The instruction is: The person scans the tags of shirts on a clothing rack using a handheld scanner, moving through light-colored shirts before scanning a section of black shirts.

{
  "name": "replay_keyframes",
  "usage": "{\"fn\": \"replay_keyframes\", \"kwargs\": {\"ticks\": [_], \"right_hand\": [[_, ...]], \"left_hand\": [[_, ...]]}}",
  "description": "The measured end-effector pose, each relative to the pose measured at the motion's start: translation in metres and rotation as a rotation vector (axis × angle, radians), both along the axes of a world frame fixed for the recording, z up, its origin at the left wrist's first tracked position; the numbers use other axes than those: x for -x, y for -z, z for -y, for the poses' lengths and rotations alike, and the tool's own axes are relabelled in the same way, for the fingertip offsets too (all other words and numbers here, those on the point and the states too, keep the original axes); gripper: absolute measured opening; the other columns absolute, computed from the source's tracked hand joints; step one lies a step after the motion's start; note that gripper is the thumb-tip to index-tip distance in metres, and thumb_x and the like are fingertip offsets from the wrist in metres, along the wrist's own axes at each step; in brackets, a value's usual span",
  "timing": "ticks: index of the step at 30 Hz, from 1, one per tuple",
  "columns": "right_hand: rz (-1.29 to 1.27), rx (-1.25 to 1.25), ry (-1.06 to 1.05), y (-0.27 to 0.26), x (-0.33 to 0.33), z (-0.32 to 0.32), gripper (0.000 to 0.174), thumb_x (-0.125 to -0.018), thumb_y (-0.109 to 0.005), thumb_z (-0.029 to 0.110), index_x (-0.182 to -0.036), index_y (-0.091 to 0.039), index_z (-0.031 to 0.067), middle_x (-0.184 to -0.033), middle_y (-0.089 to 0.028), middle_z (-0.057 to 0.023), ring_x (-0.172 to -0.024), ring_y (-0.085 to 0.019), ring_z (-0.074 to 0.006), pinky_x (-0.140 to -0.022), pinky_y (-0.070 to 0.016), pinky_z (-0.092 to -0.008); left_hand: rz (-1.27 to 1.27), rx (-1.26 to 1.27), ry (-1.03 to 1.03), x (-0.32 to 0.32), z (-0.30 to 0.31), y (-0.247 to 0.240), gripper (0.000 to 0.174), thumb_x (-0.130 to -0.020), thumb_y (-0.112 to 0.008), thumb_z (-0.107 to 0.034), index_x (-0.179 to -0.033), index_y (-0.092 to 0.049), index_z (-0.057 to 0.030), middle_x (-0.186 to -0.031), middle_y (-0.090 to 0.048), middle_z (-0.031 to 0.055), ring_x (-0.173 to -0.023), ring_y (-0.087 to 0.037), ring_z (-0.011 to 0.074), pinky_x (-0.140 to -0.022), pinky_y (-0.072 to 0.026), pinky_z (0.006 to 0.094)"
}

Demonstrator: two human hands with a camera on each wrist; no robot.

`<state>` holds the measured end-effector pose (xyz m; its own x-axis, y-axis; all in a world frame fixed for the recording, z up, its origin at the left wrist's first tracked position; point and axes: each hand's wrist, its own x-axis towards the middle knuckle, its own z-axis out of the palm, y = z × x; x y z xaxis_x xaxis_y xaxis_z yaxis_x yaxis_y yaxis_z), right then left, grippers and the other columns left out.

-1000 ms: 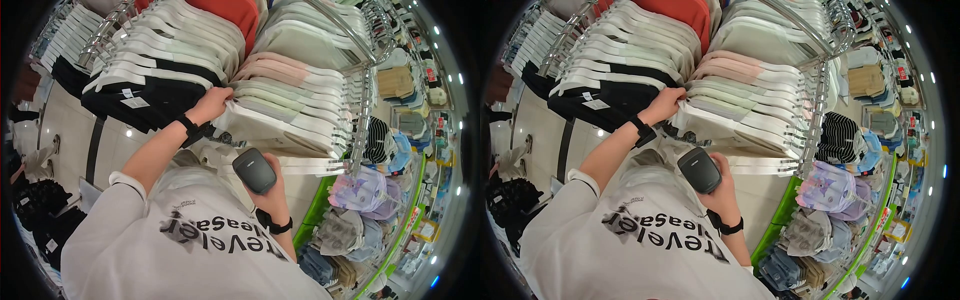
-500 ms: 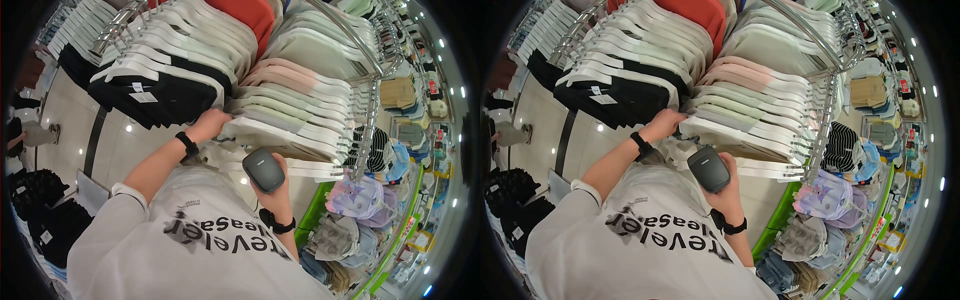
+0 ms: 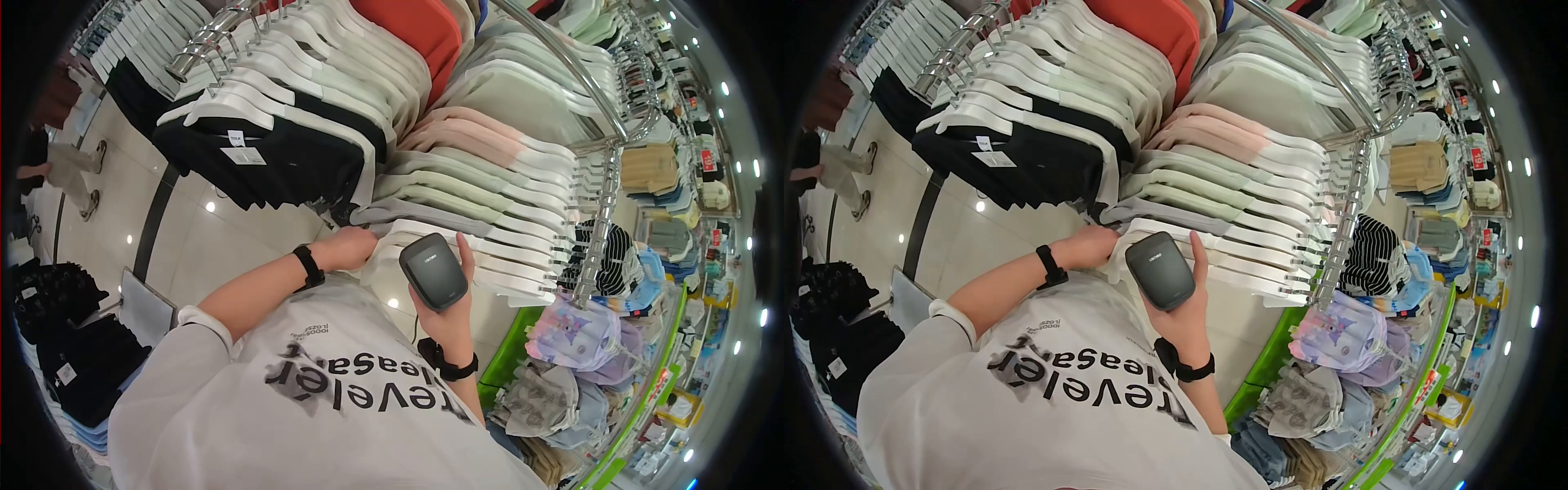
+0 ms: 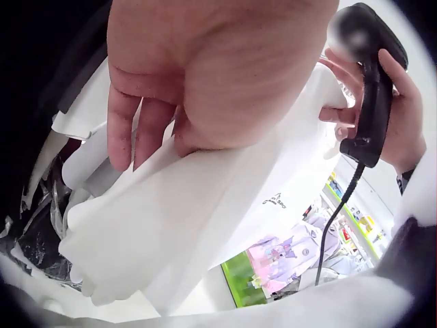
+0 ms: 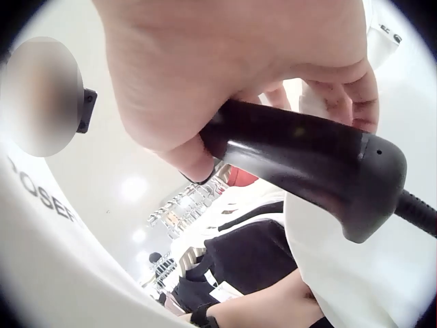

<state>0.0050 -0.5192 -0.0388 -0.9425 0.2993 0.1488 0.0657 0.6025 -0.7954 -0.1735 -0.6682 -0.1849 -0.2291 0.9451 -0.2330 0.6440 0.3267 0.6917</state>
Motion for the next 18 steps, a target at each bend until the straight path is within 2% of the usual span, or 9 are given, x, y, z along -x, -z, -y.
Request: {"fn": "replay_keyframes", "kwargs": {"ticks": [2, 3, 5, 6, 8, 11, 14, 16, 18], "right_hand": [[0.04, -0.012, 0.052, -0.006, 0.007, 0.004, 0.031, -0.081, -0.079, 0.003, -0.112, -0.076, 0.0051, -0.155, -0.048, -0.0189, -0.139, -0.052, -0.0301, -0.106, -0.0474, -0.0378], [0.042, -0.012, 0.05, -0.009, 0.009, 0.007, 0.031, -0.081, -0.079, 0.003, -0.112, -0.076, 0.0051, -0.155, -0.048, -0.0189, -0.139, -0.052, -0.0301, -0.106, -0.0474, -0.0378], [0.146, 0.218, 0.193, -0.015, 0.014, 0.01, 0.034, -0.081, -0.08, 0.005, -0.114, -0.075, 0.0059, -0.153, -0.05, -0.0191, -0.14, -0.05, -0.0315, -0.107, -0.0472, -0.0389], [0.149, 0.217, 0.195, -0.015, 0.016, 0.009, 0.034, -0.081, -0.08, 0.005, -0.114, -0.075, 0.0059, -0.153, -0.05, -0.0191, -0.14, -0.05, -0.0315, -0.107, -0.0472, -0.0389], [0.142, 0.054, 0.095, -0.015, 0.016, 0.007, 0.034, -0.081, -0.08, 0.006, -0.115, -0.075, 0.0083, -0.146, -0.056, -0.019, -0.137, -0.053, -0.033, -0.105, -0.0483, -0.0407], [0.167, -0.047, 0.019, -0.014, 0.016, 0.003, 0.034, -0.082, -0.08, 0.008, -0.115, -0.075, 0.0102, -0.143, -0.057, -0.0174, -0.131, -0.058, -0.0336, -0.104, -0.0492, -0.0406], [0.2, -0.003, 0.049, -0.02, 0.016, 0.004, 0.034, -0.081, -0.081, 0.008, -0.115, -0.075, 0.0097, -0.141, -0.058, -0.0163, -0.123, -0.063, -0.0324, -0.104, -0.0492, -0.0395], [0.193, -0.007, 0.027, -0.015, 0.014, 0.001, 0.035, -0.081, -0.08, 0.007, -0.115, -0.075, 0.0093, -0.14, -0.058, -0.0163, -0.12, -0.063, -0.0321, -0.103, -0.0492, -0.0393], [0.183, -0.008, 0.003, -0.014, 0.012, 0.001, 0.035, -0.081, -0.08, 0.007, -0.116, -0.074, 0.0089, -0.14, -0.058, -0.0163, -0.118, -0.064, -0.0318, -0.103, -0.0492, -0.0392]], "left_hand": [[0.036, 0.025, 0.002, 0.0, 0.002, -0.002, 0.015, -0.082, -0.066, -0.009, -0.095, -0.073, -0.0027, -0.094, -0.073, 0.022, -0.09, -0.07, 0.0441, -0.079, -0.0558, 0.0526], [0.041, 0.041, 0.001, -0.001, 0.003, -0.004, 0.016, -0.083, -0.066, -0.01, -0.096, -0.072, -0.0028, -0.094, -0.073, 0.0221, -0.091, -0.069, 0.0442, -0.079, -0.0554, 0.0525], [0.048, 0.057, 0.001, 0.0, 0.005, -0.003, 0.017, -0.083, -0.066, -0.011, -0.098, -0.072, -0.003, -0.094, -0.073, 0.0223, -0.093, -0.069, 0.0443, -0.08, -0.0551, 0.0523], [0.072, 0.019, 0.003, 0.002, 0.008, -0.002, 0.018, -0.083, -0.066, -0.01, -0.098, -0.072, -0.0032, -0.095, -0.073, 0.0221, -0.093, -0.069, 0.0444, -0.081, -0.0548, 0.0522], [0.105, -0.021, 0.004, 0.004, 0.01, 0.0, 0.019, -0.082, -0.066, -0.01, -0.099, -0.072, -0.0035, -0.096, -0.073, 0.0219, -0.094, -0.068, 0.0446, -0.081, -0.0545, 0.052], [0.125, 0.001, 0.021, 0.017, 0.012, -0.002, 0.022, -0.081, -0.065, -0.006, -0.102, -0.07, -0.0034, -0.098, -0.072, 0.0208, -0.096, -0.067, 0.0444, -0.082, -0.0536, 0.0516], [0.081, -0.164, -0.025, 0.028, 0.007, 0.005, 0.027, -0.08, -0.063, -0.002, -0.106, -0.069, -0.004, -0.103, -0.071, 0.0194, -0.099, -0.066, 0.0433, -0.083, -0.0535, 0.0503], [0.04, -0.285, -0.156, 0.034, 0.0, -0.006, 0.032, -0.081, -0.061, 0.0, -0.111, -0.067, -0.0034, -0.111, -0.069, 0.0191, -0.104, -0.064, 0.0421, -0.086, -0.0532, 0.0494], [0.004, -0.282, -0.207, 0.039, -0.009, -0.009, 0.032, -0.081, -0.062, -0.002, -0.114, -0.065, -0.0024, -0.114, -0.068, 0.0189, -0.106, -0.064, 0.0411, -0.086, -0.0536, 0.049]]}}
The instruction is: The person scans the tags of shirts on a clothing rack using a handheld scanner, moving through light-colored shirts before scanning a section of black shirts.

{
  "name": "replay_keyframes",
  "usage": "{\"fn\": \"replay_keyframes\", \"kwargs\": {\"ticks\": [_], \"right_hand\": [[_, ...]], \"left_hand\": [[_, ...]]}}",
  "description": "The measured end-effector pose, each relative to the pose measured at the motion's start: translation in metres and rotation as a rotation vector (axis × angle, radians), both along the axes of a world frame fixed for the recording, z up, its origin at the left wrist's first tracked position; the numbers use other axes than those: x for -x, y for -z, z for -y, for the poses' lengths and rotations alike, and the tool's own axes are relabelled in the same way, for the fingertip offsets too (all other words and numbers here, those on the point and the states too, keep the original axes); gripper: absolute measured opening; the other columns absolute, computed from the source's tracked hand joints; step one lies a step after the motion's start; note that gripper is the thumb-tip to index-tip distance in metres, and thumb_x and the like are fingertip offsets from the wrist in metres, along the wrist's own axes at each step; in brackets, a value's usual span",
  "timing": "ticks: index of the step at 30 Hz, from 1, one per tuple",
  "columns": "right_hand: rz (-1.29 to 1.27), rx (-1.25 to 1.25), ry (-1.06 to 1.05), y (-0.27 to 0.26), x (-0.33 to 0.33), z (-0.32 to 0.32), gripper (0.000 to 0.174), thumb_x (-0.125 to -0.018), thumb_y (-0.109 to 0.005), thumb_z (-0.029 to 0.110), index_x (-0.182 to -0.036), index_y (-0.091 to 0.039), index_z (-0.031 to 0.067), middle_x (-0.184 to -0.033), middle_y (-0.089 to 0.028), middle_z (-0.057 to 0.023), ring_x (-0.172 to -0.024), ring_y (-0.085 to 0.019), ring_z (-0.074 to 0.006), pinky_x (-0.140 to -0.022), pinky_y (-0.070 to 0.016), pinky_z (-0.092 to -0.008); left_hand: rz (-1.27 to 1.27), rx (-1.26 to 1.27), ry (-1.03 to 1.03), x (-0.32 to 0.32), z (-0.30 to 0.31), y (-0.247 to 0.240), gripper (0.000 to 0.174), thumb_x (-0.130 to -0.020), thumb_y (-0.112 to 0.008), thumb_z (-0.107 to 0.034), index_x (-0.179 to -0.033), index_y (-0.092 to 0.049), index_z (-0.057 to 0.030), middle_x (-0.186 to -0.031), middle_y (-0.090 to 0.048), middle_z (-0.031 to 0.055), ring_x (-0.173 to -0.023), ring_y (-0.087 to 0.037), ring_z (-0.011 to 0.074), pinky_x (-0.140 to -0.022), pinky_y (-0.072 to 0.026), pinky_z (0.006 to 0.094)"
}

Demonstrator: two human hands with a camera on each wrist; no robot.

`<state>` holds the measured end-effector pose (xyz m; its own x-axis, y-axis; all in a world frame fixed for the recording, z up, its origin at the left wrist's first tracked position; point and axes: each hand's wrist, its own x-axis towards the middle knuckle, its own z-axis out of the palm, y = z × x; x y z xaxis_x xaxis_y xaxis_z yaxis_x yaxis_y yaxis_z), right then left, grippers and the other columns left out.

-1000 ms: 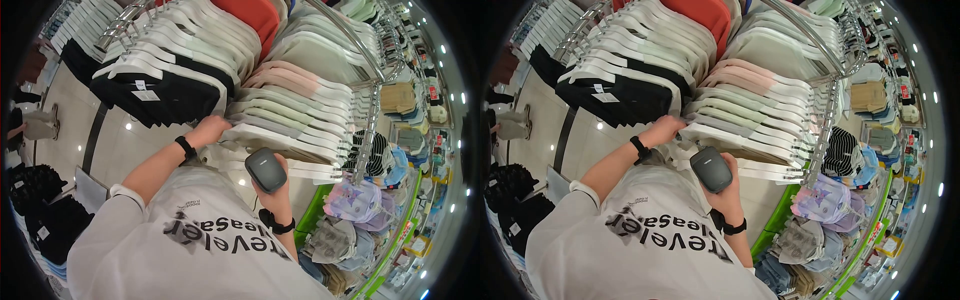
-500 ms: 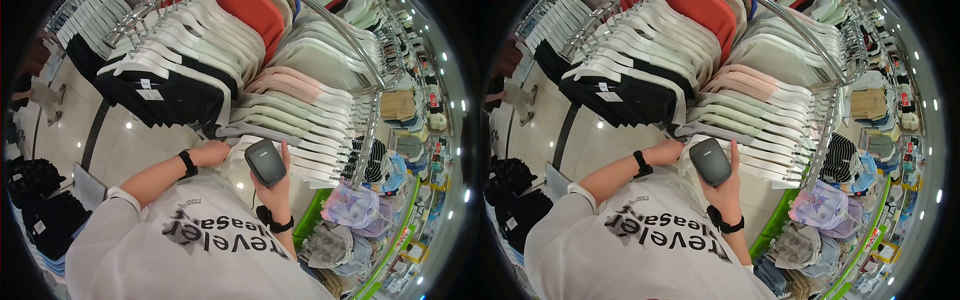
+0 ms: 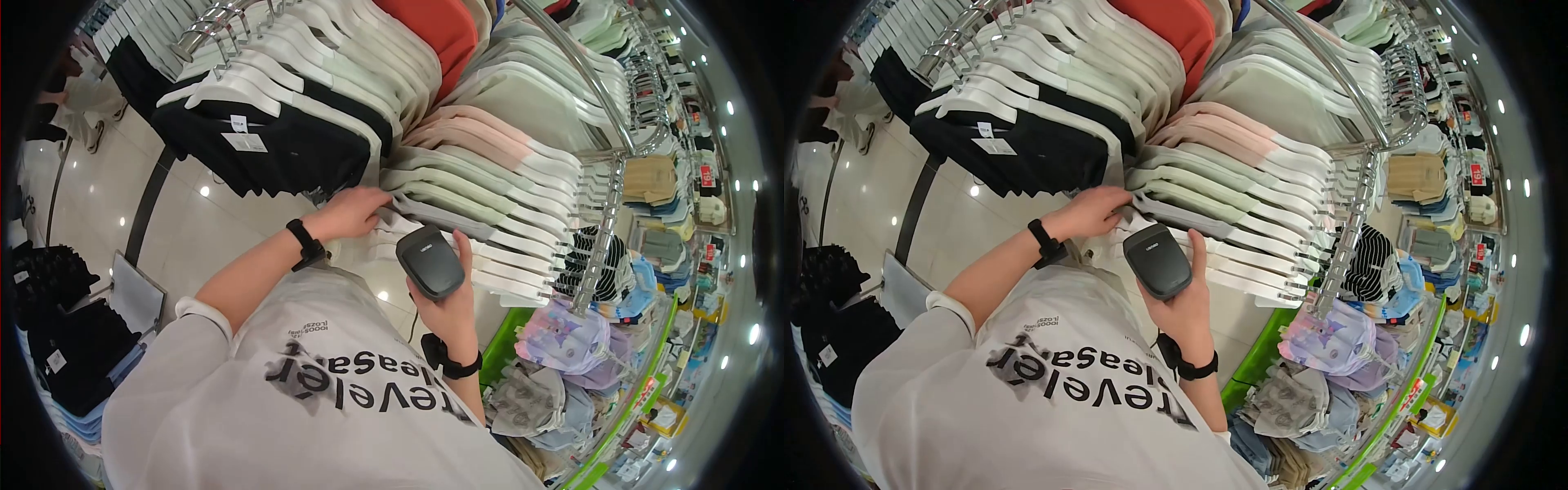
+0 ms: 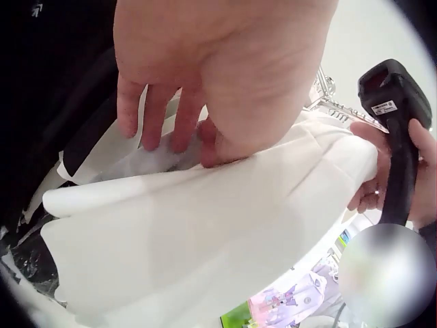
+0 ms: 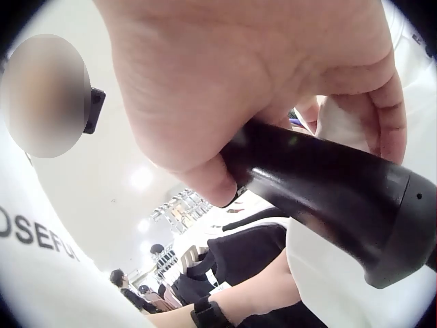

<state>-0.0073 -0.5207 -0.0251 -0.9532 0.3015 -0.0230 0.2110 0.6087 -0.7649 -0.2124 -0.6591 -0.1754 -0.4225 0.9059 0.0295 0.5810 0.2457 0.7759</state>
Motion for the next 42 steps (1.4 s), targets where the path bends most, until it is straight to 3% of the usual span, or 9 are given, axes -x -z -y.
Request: {"fn": "replay_keyframes", "kwargs": {"ticks": [6, 9, 11, 15, 17, 21, 26, 33, 42], "right_hand": [[0.041, 0.084, 0.065, -0.002, -0.007, 0.002, 0.044, -0.08, -0.081, 0.006, -0.123, -0.07, 0.0063, -0.137, -0.06, -0.0157, -0.109, -0.068, -0.0299, -0.1, -0.0504, -0.0382], [0.067, 0.082, 0.031, -0.005, -0.01, 0.002, 0.046, -0.08, -0.081, 0.007, -0.124, -0.069, 0.0068, -0.133, -0.063, -0.0154, -0.103, -0.069, -0.0287, -0.099, -0.0506, -0.0375], [0.115, 0.324, 0.157, -0.015, -0.008, 0.008, 0.054, -0.079, -0.082, 0.006, -0.13, -0.065, 0.005, -0.124, -0.067, -0.0144, -0.099, -0.07, -0.0274, -0.098, -0.0509, -0.0368], [0.093, 0.214, 0.069, -0.007, -0.015, 0.003, 0.065, -0.079, -0.082, 0.006, -0.139, -0.057, 0.0022, -0.116, -0.07, -0.0134, -0.098, -0.07, -0.0264, -0.097, -0.0514, -0.0353], [-0.001, -0.002, -0.062, 0.0, -0.019, -0.001, 0.073, -0.079, -0.082, 0.005, -0.145, -0.05, -0.0001, -0.12, -0.07, -0.014, -0.097, -0.07, -0.0257, -0.096, -0.0521, -0.035], [0.048, 0.172, 0.07, -0.009, -0.015, 0.005, 0.051, -0.078, -0.083, 0.006, -0.127, -0.068, 0.0048, -0.141, -0.059, -0.0187, -0.1, -0.071, -0.0285, -0.096, -0.0532, -0.0367], [-0.012, 0.036, -0.011, 0.001, -0.015, -0.003, 0.052, -0.079, -0.083, 0.006, -0.129, -0.067, 0.0043, -0.146, -0.056, -0.0178, -0.104, -0.071, -0.0291, -0.095, -0.054, -0.0374], [0.058, 0.238, 0.163, -0.005, -0.01, 0.004, 0.05, -0.079, -0.083, 0.006, -0.127, -0.068, 0.0044, -0.153, -0.05, -0.016, -0.102, -0.072, -0.0297, -0.095, -0.0542, -0.0365], [0.034, 0.222, 0.207, -0.007, -0.001, 0.012, 0.054, -0.079, -0.081, 0.003, -0.131, -0.066, 0.0027, -0.152, -0.051, -0.0149, -0.104, -0.071, -0.0279, -0.095, -0.0545, -0.036]], "left_hand": [[-0.137, -0.187, -0.215, 0.01, -0.025, 0.001, 0.028, -0.082, -0.068, -0.008, -0.109, -0.065, -0.0035, -0.106, -0.068, 0.0173, -0.103, -0.066, 0.0393, -0.084, -0.055, 0.0483], [-0.207, -0.034, -0.14, 0.02, -0.037, 0.009, 0.018, -0.086, -0.066, -0.007, -0.103, -0.066, -0.0056, -0.1, -0.072, 0.0157, -0.097, -0.069, 0.0377, -0.08, -0.0562, 0.0484], [-0.165, -0.02, -0.186, 0.023, -0.041, 0.012, 0.016, -0.088, -0.064, -0.009, -0.104, -0.067, -0.0065, -0.097, -0.072, 0.0165, -0.094, -0.07, 0.0384, -0.079, -0.0567, 0.0491], [-0.085, 0.01, -0.246, 0.031, -0.042, 0.012, 0.014, -0.093, -0.061, -0.008, -0.106, -0.066, -0.0058, -0.092, -0.072, 0.0192, -0.089, -0.069, 0.0426, -0.077, -0.0552, 0.0522], [-0.085, 0.015, -0.248, 0.033, -0.042, 0.011, 0.016, -0.093, -0.061, -0.008, -0.108, -0.067, -0.0061, -0.093, -0.072, 0.0196, -0.09, -0.069, 0.0428, -0.077, -0.0551, 0.0521], [-0.103, 0.034, -0.168, 0.035, -0.035, 0.018, 0.017, -0.088, -0.064, -0.005, -0.103, -0.071, -0.007, -0.092, -0.072, 0.0198, -0.092, -0.069, 0.0433, -0.078, -0.0545, 0.0522], [-0.1, 0.186, 0.032, 0.018, -0.014, 0.003, 0.018, -0.075, -0.066, 0.001, -0.092, -0.072, -0.0051, -0.085, -0.071, 0.019, -0.087, -0.068, 0.0424, -0.074, -0.0536, 0.0512], [-0.098, 0.233, 0.097, -0.008, -0.001, 0.005, 0.011, -0.084, -0.069, -0.009, -0.094, -0.073, -0.0074, -0.084, -0.071, 0.0199, -0.084, -0.07, 0.0418, -0.074, -0.0546, 0.0525], [-0.03, 0.254, 0.126, -0.005, 0.009, -0.004, 0.013, -0.088, -0.067, -0.011, -0.097, -0.075, -0.0087, -0.088, -0.073, 0.0189, -0.087, -0.07, 0.0416, -0.077, -0.0552, 0.0531]]}}
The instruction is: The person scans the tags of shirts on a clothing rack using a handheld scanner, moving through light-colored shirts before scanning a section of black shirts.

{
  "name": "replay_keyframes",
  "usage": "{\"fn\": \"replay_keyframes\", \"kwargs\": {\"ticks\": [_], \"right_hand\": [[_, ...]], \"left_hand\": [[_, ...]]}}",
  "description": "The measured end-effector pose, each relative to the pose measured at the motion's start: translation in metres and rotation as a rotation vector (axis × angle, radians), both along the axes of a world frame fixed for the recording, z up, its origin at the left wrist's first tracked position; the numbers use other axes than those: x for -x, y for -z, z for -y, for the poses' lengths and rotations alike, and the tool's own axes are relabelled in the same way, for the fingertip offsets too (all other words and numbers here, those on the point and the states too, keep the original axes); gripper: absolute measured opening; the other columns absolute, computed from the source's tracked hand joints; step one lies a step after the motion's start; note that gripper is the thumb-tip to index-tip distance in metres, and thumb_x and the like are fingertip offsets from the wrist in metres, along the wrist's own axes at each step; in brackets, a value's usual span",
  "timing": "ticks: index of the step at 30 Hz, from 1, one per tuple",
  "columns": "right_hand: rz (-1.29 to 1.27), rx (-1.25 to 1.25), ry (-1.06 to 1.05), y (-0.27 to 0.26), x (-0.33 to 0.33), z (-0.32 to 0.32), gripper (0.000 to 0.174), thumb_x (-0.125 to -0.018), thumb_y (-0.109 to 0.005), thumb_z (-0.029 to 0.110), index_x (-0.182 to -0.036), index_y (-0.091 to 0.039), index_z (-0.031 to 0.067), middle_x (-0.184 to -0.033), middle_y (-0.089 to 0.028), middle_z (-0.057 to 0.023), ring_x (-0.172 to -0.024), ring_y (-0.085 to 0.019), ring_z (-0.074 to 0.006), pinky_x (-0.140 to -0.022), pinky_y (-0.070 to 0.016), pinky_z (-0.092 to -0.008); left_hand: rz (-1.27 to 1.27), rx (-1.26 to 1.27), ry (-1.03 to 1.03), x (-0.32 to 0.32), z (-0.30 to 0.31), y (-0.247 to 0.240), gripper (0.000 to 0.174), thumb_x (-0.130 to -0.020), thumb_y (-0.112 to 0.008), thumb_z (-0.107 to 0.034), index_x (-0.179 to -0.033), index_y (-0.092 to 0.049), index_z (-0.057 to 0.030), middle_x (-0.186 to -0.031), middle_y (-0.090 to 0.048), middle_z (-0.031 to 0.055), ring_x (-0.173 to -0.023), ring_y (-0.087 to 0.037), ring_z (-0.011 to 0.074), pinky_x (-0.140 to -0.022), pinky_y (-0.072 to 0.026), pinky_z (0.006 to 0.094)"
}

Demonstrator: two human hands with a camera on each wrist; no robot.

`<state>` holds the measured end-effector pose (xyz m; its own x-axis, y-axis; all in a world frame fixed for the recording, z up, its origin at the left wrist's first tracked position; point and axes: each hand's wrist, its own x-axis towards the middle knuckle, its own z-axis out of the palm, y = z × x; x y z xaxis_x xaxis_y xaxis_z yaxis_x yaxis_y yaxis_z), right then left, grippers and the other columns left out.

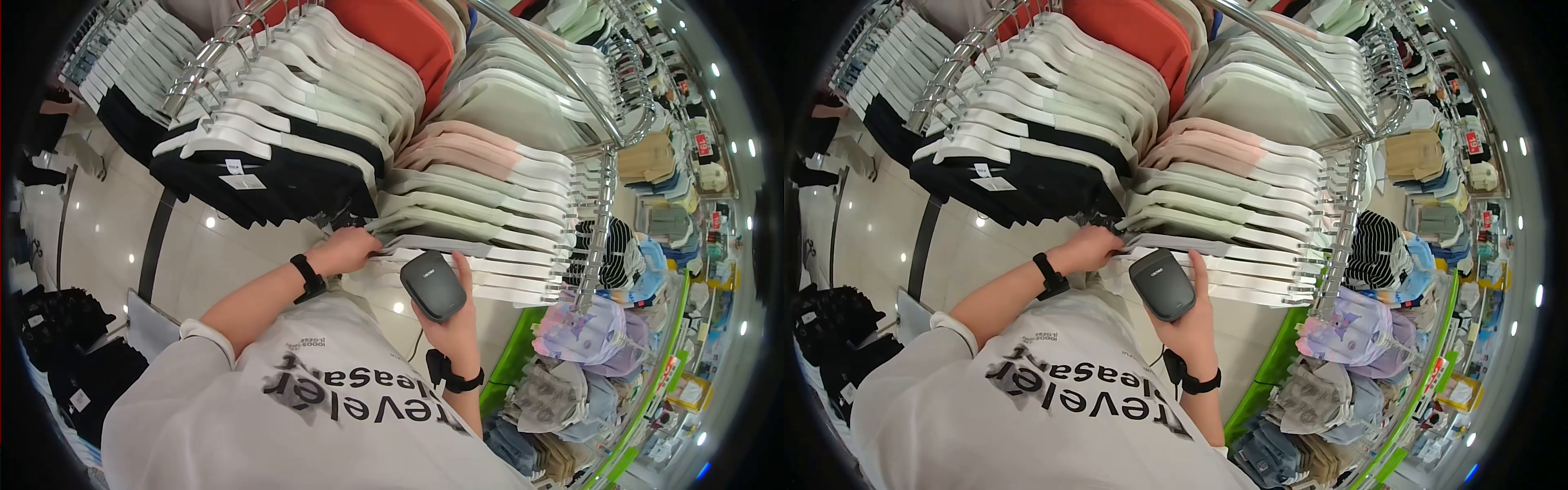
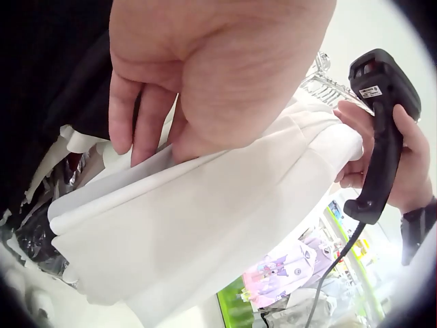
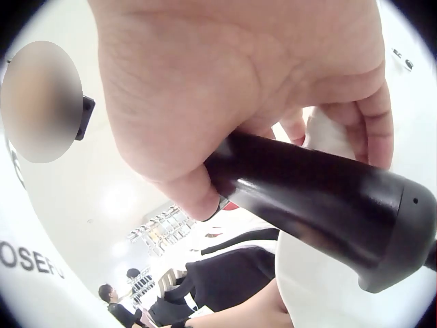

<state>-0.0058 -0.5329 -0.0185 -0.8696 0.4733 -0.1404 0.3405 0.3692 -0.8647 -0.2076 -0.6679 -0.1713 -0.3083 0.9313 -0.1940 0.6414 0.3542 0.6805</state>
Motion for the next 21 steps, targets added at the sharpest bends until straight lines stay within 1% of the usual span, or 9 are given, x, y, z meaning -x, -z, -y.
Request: {"fn": "replay_keyframes", "kwargs": {"ticks": [4, 6, 7, 9, 10, 12, 15, 17, 21], "right_hand": [[-0.03, -0.19, -0.045, 0.008, 0.002, 0.004, 0.057, -0.08, -0.081, 0.003, -0.134, -0.063, 0.001, -0.154, -0.05, -0.0149, -0.106, -0.071, -0.0265, -0.096, -0.0541, -0.0357], [-0.017, -0.16, 0.008, 0.011, 0.006, 0.007, 0.038, -0.08, -0.083, 0.01, -0.117, -0.076, 0.0105, -0.153, -0.053, -0.0199, -0.098, -0.075, -0.0314, -0.091, -0.0564, -0.0357], [-0.019, -0.161, 0.006, 0.007, 0.009, 0.009, 0.038, -0.08, -0.083, 0.01, -0.117, -0.076, 0.0105, -0.153, -0.053, -0.0199, -0.098, -0.075, -0.0314, -0.091, -0.0564, -0.0357], [0.035, -0.17, -0.01, -0.006, 0.015, 0.014, 0.067, -0.083, -0.079, 0.003, -0.145, -0.055, -0.0011, -0.153, -0.052, -0.0156, -0.112, -0.068, -0.0216, -0.097, -0.0528, -0.0336], [0.032, -0.171, -0.007, -0.008, 0.019, 0.016, 0.067, -0.083, -0.079, 0.003, -0.145, -0.055, -0.0011, -0.153, -0.052, -0.0156, -0.112, -0.068, -0.0216, -0.097, -0.0528, -0.0336], [-0.01, -0.144, 0.098, -0.011, 0.026, 0.018, 0.041, -0.08, -0.083, 0.009, -0.12, -0.074, 0.0069, -0.163, -0.041, -0.0207, -0.101, -0.076, -0.028, -0.087, -0.0578, -0.038], [-0.005, -0.086, 0.171, -0.003, 0.028, 0.015, 0.044, -0.081, -0.083, 0.009, -0.123, -0.073, 0.0051, -0.161, -0.043, -0.0209, -0.107, -0.074, -0.0274, -0.089, -0.0571, -0.036], [0.01, -0.092, 0.186, -0.006, 0.032, 0.015, 0.045, -0.082, -0.083, 0.009, -0.125, -0.071, 0.0041, -0.16, -0.046, -0.0197, -0.111, -0.072, -0.0262, -0.092, -0.0562, -0.0343], [0.016, -0.088, 0.257, -0.01, 0.046, 0.019, 0.048, -0.083, -0.082, 0.01, -0.129, -0.069, 0.004, -0.157, -0.049, -0.0185, -0.11, -0.072, -0.0241, -0.092, -0.0559, -0.0336]], "left_hand": [[0.019, -0.008, 0.035, 0.01, 0.004, -0.003, 0.011, -0.089, -0.066, -0.012, -0.095, -0.074, -0.0083, -0.088, -0.073, 0.0185, -0.086, -0.07, 0.0413, -0.077, -0.0548, 0.0529], [0.014, -0.026, 0.036, 0.018, 0.006, -0.001, 0.011, -0.089, -0.066, -0.012, -0.094, -0.074, -0.008, -0.087, -0.072, 0.0181, -0.086, -0.07, 0.041, -0.077, -0.0548, 0.0526], [-0.015, -0.034, 0.046, 0.021, 0.006, 0.001, 0.01, -0.089, -0.066, -0.013, -0.093, -0.074, -0.0082, -0.086, -0.072, 0.0176, -0.086, -0.07, 0.0403, -0.076, -0.0549, 0.0521], [-0.046, -0.041, 0.059, 0.028, 0.009, 0.0, 0.01, -0.089, -0.066, -0.013, -0.092, -0.074, -0.0084, -0.086, -0.072, 0.0171, -0.086, -0.07, 0.0396, -0.075, -0.0551, 0.0517], [-0.083, -0.039, 0.086, 0.032, 0.011, -0.002, 0.009, -0.089, -0.066, -0.013, -0.091, -0.074, -0.0092, -0.085, -0.072, 0.0159, -0.086, -0.071, 0.0387, -0.074, -0.0552, 0.0512], [-0.123, -0.038, 0.119, 0.042, 0.017, -0.011, 0.01, -0.09, -0.065, -0.014, -0.091, -0.074, -0.01, -0.083, -0.072, 0.0148, -0.085, -0.071, 0.0377, -0.073, -0.0553, 0.0507], [-0.201, -0.183, 0.065, 0.059, 0.032, -0.048, 0.009, -0.089, -0.067, -0.017, -0.086, -0.073, -0.011, -0.081, -0.071, 0.0115, -0.08, -0.071, 0.0344, -0.07, -0.0557, 0.0475], [-0.209, -0.569, -0.155, 0.073, 0.05, -0.09, 0.011, -0.085, -0.071, -0.015, -0.075, -0.07, -0.0111, -0.074, -0.069, 0.0079, -0.07, -0.069, 0.0311, -0.063, -0.055, 0.0426], [-0.518, -0.859, -0.518, 0.102, 0.1, -0.141, 0.025, -0.069, -0.082, -0.006, -0.065, -0.058, -0.0118, -0.058, -0.054, 0.0017, -0.05, -0.055, 0.0236, -0.049, -0.0413, 0.0345]]}}
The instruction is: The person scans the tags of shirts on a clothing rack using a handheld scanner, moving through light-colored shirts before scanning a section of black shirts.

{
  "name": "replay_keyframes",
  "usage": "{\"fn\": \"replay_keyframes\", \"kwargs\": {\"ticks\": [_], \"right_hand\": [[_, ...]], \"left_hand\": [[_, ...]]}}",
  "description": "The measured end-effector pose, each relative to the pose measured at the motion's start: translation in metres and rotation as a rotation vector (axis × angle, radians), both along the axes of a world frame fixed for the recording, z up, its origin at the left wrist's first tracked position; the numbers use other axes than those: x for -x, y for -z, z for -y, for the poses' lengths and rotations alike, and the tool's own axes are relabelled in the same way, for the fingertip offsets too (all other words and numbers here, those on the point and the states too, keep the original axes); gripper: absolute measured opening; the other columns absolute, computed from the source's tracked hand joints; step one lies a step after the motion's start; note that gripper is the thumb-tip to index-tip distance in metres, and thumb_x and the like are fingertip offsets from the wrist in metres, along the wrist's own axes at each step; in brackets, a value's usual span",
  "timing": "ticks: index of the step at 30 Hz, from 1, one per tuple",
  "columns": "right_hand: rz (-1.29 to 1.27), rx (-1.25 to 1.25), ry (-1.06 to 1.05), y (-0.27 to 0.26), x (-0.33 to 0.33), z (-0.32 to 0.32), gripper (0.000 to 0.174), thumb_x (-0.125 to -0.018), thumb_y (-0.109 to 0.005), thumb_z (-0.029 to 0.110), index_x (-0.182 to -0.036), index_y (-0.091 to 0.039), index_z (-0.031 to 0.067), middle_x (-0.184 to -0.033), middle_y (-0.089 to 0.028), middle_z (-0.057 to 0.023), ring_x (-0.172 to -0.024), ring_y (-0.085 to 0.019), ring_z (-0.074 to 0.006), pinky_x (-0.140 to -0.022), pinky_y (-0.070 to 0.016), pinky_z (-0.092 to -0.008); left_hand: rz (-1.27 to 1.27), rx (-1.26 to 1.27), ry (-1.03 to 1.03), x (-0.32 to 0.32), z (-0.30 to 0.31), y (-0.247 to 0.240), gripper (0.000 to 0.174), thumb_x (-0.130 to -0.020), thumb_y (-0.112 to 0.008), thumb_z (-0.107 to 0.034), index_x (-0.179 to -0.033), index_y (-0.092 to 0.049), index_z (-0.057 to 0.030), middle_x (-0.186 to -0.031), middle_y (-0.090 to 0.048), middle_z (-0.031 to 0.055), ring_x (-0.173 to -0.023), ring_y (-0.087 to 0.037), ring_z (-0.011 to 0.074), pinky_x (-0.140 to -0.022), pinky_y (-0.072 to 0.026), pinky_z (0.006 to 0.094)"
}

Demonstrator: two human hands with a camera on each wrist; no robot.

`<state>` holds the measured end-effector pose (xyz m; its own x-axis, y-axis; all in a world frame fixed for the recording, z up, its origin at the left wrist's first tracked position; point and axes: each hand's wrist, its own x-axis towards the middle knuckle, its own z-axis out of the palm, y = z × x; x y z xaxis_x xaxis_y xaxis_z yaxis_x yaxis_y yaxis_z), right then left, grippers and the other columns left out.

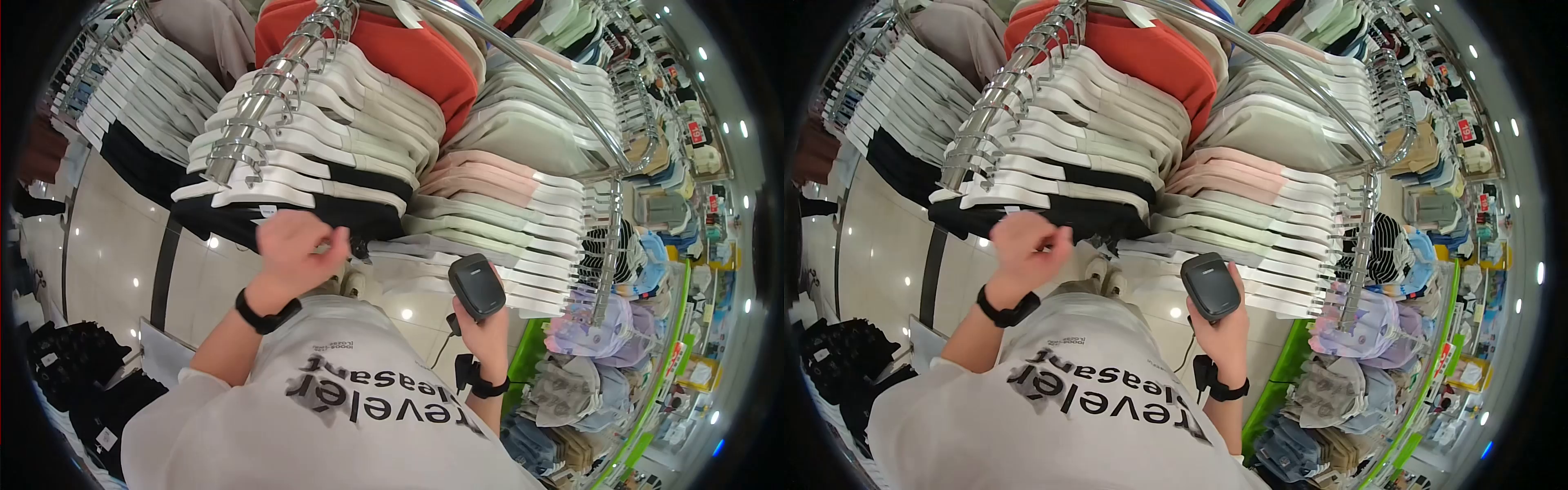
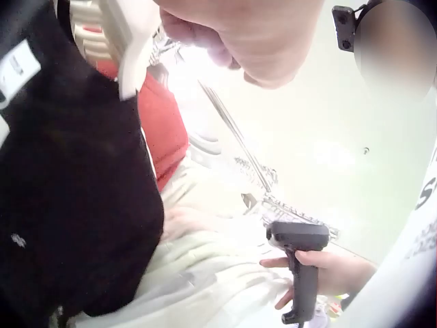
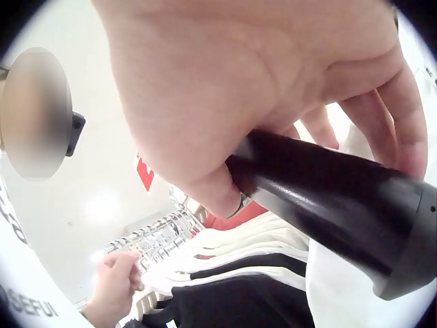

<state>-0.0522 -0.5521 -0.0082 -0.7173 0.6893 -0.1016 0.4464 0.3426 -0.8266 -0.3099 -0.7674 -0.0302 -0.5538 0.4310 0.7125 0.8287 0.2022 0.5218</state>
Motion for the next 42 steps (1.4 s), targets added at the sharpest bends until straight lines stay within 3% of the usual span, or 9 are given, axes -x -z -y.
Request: {"fn": "replay_keyframes", "kwargs": {"ticks": [6, 9, 11, 15, 19, 21, 24, 33, 42], "right_hand": [[0.054, -0.102, 0.01, 0.021, 0.006, -0.005, 0.048, -0.086, -0.082, 0.012, -0.129, -0.066, -0.001, -0.144, -0.06, -0.0163, -0.108, -0.07, -0.0218, -0.091, -0.0552, -0.0326], [-0.009, 0.002, 0.071, 0.016, 0.023, 0.003, 0.04, -0.087, -0.081, 0.013, -0.123, -0.068, -0.0003, -0.122, -0.07, -0.0131, -0.097, -0.068, -0.0185, -0.085, -0.0545, -0.0312], [-0.001, 0.021, 0.089, 0.009, 0.033, 0.011, 0.037, -0.088, -0.081, 0.013, -0.12, -0.069, 0.0001, -0.111, -0.071, -0.0108, -0.092, -0.066, -0.0172, -0.082, -0.0535, -0.0305], [-0.011, 0.042, 0.124, 0.01, 0.046, 0.022, 0.028, -0.089, -0.08, 0.013, -0.112, -0.071, 0.0008, -0.094, -0.073, -0.0073, -0.081, -0.063, -0.0149, -0.075, -0.0514, -0.0297], [-0.056, 0.001, 0.136, 0.021, 0.047, 0.027, 0.027, -0.089, -0.08, 0.013, -0.111, -0.071, 0.0006, -0.095, -0.074, -0.0073, -0.081, -0.063, -0.0147, -0.075, -0.0519, -0.0302], [-0.063, -0.006, 0.143, 0.024, 0.048, 0.027, 0.027, -0.089, -0.08, 0.014, -0.111, -0.071, 0.0008, -0.096, -0.074, -0.0074, -0.081, -0.063, -0.0146, -0.075, -0.052, -0.0304], [-0.038, 0.007, 0.159, 0.026, 0.048, 0.026, 0.027, -0.089, -0.08, 0.013, -0.111, -0.071, 0.0001, -0.096, -0.074, -0.0073, -0.082, -0.064, -0.0139, -0.075, -0.052, -0.0302], [-0.155, 0.057, 0.215, 0.018, 0.063, 0.04, 0.019, -0.09, -0.078, 0.01, -0.103, -0.072, -0.0032, -0.085, -0.073, -0.0048, -0.077, -0.061, -0.0094, -0.07, -0.051, -0.0281], [-0.257, 0.186, 0.039, 0.037, 0.094, 0.048, 0.019, -0.09, -0.076, 0.007, -0.106, -0.073, -0.0027, -0.091, -0.075, -0.0052, -0.081, -0.063, -0.0093, -0.074, -0.0526, -0.0283]], "left_hand": [[0.055, 0.003, -0.446, 0.031, 0.055, -0.004, 0.035, -0.071, -0.09, -0.016, -0.081, -0.056, -0.0086, -0.077, -0.055, 0.0071, -0.068, -0.055, 0.0232, -0.06, -0.0415, 0.0368], [0.049, -0.018, -0.533, 0.051, 0.047, -0.011, 0.047, -0.07, -0.092, -0.019, -0.101, -0.061, -0.005, -0.105, -0.059, 0.0133, -0.095, -0.058, 0.028, -0.08, -0.0466, 0.04], [0.237, 0.075, -0.35, 0.062, 0.044, -0.013, 0.068, -0.069, -0.094, -0.024, -0.123, -0.059, 0.0004, -0.126, -0.055, 0.0178, -0.117, -0.054, 0.0334, -0.102, -0.0421, 0.0443], [0.539, -0.09, -0.187, 0.069, 0.028, -0.01, 0.078, -0.073, -0.093, -0.035, -0.13, -0.059, 0.0068, -0.124, -0.063, 0.0203, -0.106, -0.066, 0.0321, -0.09, -0.054, 0.0396], [0.293, 0.109, -0.326, 0.072, 0.032, -0.008, 0.062, -0.075, -0.092, -0.034, -0.117, -0.067, 0.0047, -0.101, -0.071, 0.016, -0.086, -0.069, 0.0265, -0.076, -0.0561, 0.0338], [0.399, 0.139, -0.239, 0.075, 0.035, -0.006, 0.071, -0.082, -0.088, -0.029, -0.138, -0.06, 0.0039, -0.13, -0.069, 0.0129, -0.096, -0.066, 0.0159, -0.075, -0.0539, 0.0292], [0.408, 0.115, -0.184, 0.079, 0.037, -0.001, 0.069, -0.084, -0.087, -0.026, -0.139, -0.059, 0.0046, -0.136, -0.067, 0.014, -0.101, -0.067, 0.0161, -0.075, -0.0535, 0.0277], [0.4, 0.079, -0.026, 0.084, 0.038, -0.007, 0.066, -0.088, -0.083, -0.019, -0.142, -0.054, 0.007, -0.136, -0.066, 0.0186, -0.117, -0.067, 0.0234, -0.1, -0.0531, 0.0368], [0.414, 0.091, -0.017, 0.086, 0.04, -0.006, 0.069, -0.087, -0.083, -0.018, -0.145, -0.053, 0.0048, -0.138, -0.065, 0.0182, -0.119, -0.066, 0.0226, -0.101, -0.0525, 0.0365]]}}
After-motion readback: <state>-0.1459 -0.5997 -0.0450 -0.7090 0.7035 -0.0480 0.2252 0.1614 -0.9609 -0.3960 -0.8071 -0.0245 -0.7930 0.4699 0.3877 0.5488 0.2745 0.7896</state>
